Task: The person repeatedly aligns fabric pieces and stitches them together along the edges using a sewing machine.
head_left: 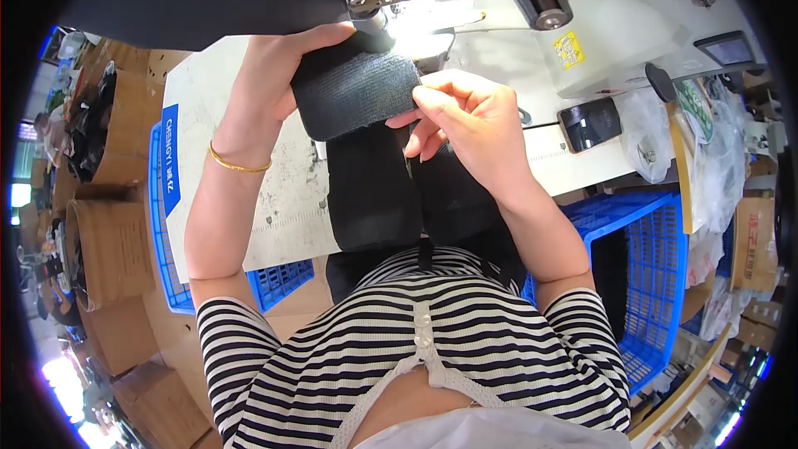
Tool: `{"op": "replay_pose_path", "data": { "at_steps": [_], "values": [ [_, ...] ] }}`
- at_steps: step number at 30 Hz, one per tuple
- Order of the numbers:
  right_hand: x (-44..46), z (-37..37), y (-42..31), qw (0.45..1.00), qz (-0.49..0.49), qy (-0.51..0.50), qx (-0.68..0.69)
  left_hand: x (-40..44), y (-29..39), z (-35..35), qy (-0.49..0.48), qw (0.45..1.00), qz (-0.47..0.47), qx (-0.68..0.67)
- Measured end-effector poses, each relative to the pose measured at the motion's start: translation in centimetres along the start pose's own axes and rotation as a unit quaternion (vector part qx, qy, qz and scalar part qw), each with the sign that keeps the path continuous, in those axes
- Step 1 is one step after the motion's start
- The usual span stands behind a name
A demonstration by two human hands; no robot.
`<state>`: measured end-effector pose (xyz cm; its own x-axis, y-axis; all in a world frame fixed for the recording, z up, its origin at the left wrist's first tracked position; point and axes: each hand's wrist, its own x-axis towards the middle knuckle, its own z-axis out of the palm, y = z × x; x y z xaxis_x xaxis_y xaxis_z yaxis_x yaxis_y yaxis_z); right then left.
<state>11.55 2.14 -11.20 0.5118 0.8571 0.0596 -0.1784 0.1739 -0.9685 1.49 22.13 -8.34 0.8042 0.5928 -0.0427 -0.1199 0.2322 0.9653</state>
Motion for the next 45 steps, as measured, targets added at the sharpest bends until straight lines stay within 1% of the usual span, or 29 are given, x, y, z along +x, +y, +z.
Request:
{"op": "replay_pose_path", "data": {
  "at_steps": [1,2,5,8,11,14,15,17,18,19,20,22,23,24,25,26,27,28,29,31,32,35,39,40,45],
  "values": [
    [0.3,-0.1,0.1,1.000,-0.001,-0.004,-0.001,0.7,-0.2,-0.3,-0.011,1.000,-0.007,-0.009],
    [0.5,-0.2,0.2,1.000,-0.002,-0.006,0.000,1.3,-0.5,-0.7,0.005,1.000,-0.016,-0.004],
    [0.6,-0.3,0.3,1.000,-0.009,-0.011,0.016,2.5,-0.7,-2.4,-0.058,0.998,-0.014,0.013],
    [0.5,-0.1,0.3,1.000,-0.010,-0.015,0.021,2.8,-0.1,-2.5,-0.067,0.996,-0.045,0.044],
    [0.5,0.0,0.4,0.999,-0.005,-0.014,0.032,1.8,0.6,-0.8,-0.034,0.998,0.008,0.056],
    [0.5,0.2,0.5,0.999,-0.011,-0.013,0.035,3.0,0.2,-2.0,-0.068,0.995,0.019,0.074],
    [0.6,0.2,0.6,0.999,-0.014,-0.013,0.036,2.8,-0.2,-1.9,-0.007,0.988,0.034,0.148],
    [0.7,0.2,0.6,0.999,-0.024,-0.005,0.037,1.7,-0.7,-1.0,0.116,0.947,0.066,0.292],
    [0.8,0.3,0.7,0.999,-0.029,0.000,0.035,0.4,-0.9,-0.3,0.127,0.900,0.203,0.364],
    [0.8,0.3,0.7,0.999,-0.035,0.004,0.035,-1.6,-1.1,0.6,0.135,0.828,0.336,0.427],
    [0.8,0.3,0.7,0.999,-0.041,0.007,0.015,-2.9,-1.2,1.4,0.140,0.734,0.461,0.479],
    [0.2,0.4,1.0,0.998,-0.048,0.013,-0.023,-4.3,-1.7,2.2,0.037,0.764,0.436,0.474],
    [0.0,0.7,1.4,0.998,-0.056,0.018,0.001,-4.7,-2.0,2.2,-0.013,0.778,0.419,0.468],
    [-0.2,1.1,1.9,0.998,-0.062,0.023,0.024,-4.7,-2.3,2.0,-0.025,0.814,0.385,0.433],
    [-0.3,1.4,2.1,0.996,-0.069,0.029,0.048,-4.5,-2.5,1.7,-0.036,0.833,0.375,0.406],
    [-0.6,1.3,2.0,0.995,-0.052,-0.024,0.081,-4.3,-2.7,1.4,-0.049,0.850,0.364,0.378],
    [-0.8,1.5,2.2,0.993,-0.053,-0.032,0.105,-4.3,-2.7,1.4,-0.063,0.867,0.351,0.349],
    [-0.9,1.8,2.6,0.989,-0.055,-0.040,0.129,-4.5,-2.5,1.5,-0.062,0.841,0.379,0.381],
    [-1.0,2.1,2.9,0.985,-0.057,-0.047,0.153,-4.7,-2.4,1.7,-0.055,0.797,0.420,0.431],
    [-1.2,2.2,3.1,0.983,-0.056,-0.062,0.165,-5.1,-2.5,2.0,-0.041,0.694,0.493,0.522],
    [-1.2,2.4,3.3,0.981,-0.060,-0.064,0.173,-5.0,-2.8,2.2,-0.033,0.643,0.540,0.542],
    [-1.6,2.8,3.1,0.978,-0.053,-0.067,0.190,-5.6,-3.2,2.7,-0.011,0.587,0.567,0.578],
    [-1.9,3.7,3.2,0.963,-0.045,-0.063,0.258,-5.4,-2.8,2.4,-0.027,0.580,0.576,0.576],
    [-1.9,3.8,3.2,0.961,-0.030,-0.073,0.265,-5.3,-2.6,2.4,-0.031,0.579,0.574,0.578],
    [-1.7,4.8,3.2,0.953,-0.043,-0.068,0.291,-5.0,-1.8,2.0,-0.051,0.571,0.570,0.589]
  ]
}}
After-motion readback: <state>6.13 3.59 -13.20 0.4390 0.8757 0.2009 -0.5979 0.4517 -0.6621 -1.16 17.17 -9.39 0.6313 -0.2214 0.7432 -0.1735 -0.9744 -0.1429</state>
